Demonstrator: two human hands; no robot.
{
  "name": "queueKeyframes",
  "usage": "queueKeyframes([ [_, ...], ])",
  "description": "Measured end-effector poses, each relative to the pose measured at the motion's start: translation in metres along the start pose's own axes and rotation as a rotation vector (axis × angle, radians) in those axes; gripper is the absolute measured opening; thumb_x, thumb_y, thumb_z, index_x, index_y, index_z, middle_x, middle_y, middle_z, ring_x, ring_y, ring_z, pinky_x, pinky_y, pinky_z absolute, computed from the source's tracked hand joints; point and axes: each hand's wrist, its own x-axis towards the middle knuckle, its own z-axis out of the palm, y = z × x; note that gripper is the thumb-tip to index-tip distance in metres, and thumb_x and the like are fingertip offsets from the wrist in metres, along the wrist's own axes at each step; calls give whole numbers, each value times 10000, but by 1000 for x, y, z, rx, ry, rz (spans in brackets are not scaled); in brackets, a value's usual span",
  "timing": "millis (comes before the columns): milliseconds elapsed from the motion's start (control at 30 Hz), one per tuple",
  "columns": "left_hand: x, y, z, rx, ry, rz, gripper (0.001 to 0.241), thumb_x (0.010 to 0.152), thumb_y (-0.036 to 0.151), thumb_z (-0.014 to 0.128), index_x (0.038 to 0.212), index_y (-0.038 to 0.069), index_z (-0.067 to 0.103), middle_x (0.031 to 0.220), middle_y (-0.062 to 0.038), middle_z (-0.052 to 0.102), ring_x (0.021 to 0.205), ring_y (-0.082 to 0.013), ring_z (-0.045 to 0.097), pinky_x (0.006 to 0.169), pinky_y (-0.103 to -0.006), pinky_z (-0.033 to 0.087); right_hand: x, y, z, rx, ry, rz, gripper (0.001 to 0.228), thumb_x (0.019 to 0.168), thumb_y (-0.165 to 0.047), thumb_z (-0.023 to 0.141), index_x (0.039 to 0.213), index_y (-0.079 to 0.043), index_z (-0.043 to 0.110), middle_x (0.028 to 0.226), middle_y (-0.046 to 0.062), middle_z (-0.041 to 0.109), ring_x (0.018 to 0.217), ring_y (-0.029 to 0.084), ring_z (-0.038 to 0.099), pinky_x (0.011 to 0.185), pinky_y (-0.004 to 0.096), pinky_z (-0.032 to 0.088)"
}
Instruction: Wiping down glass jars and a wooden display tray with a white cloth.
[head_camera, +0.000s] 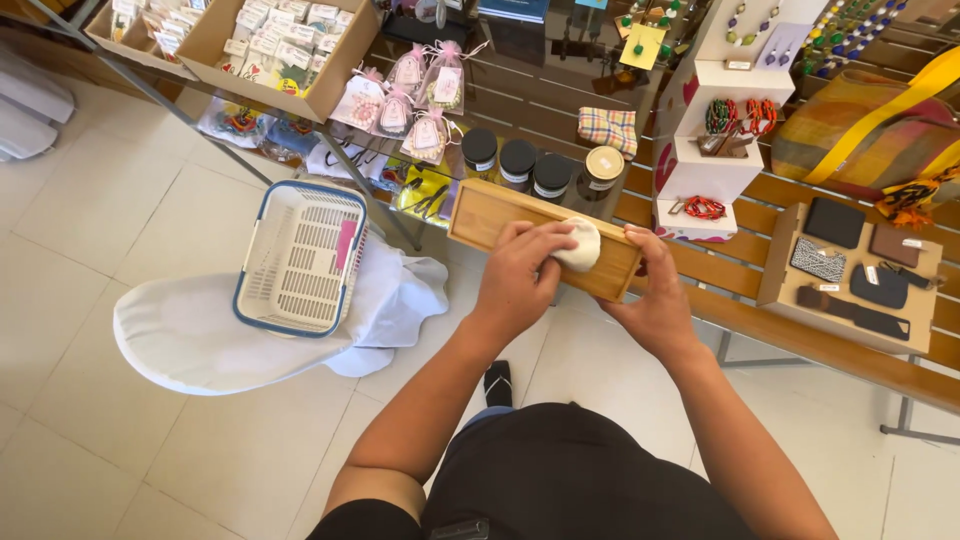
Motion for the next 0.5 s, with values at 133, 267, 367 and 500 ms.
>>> queueKeyframes([
  [133, -8, 18, 10, 20, -74, 32, 298, 817, -25, 595, 1014, 162, 719, 1115, -23, 757, 1054, -202, 719, 1000, -338, 466, -4, 7, 1, 26, -3, -4, 884, 641, -86, 925, 1404, -108, 478, 1439, 121, 534, 1162, 355, 623, 885, 400, 555],
  [267, -24, 27, 13, -91, -279, -79, 276, 788, -18, 583, 946, 173, 705, 1014, -20, 764, 992, -226, 715, 942, -342, 485, -10, 12, -4, 1, -1, -16, 872, 657, -64, 909, 1412, -131, 478, 1458, 92, 525, 1166, 337, 627, 892, 384, 550],
  [367, -18, 36, 10, -38, -294, -106, 280, 780, 3, 579, 935, 210, 687, 967, 26, 759, 934, -193, 699, 919, -324, 472, -10, 5, -5, -11, -18, -6, 869, 646, -61, 903, 1403, -141, 483, 1461, 78, 524, 1158, 334, 635, 894, 387, 557],
  [500, -16, 44, 24, 31, -121, 71, 282, 827, -16, 582, 1010, 171, 685, 1146, -15, 741, 1027, -196, 709, 990, -328, 467, -11, 1, 2, -21, -7, -68, 843, 631, -46, 885, 1384, -138, 517, 1431, 69, 548, 1207, 323, 627, 922, 391, 557],
])
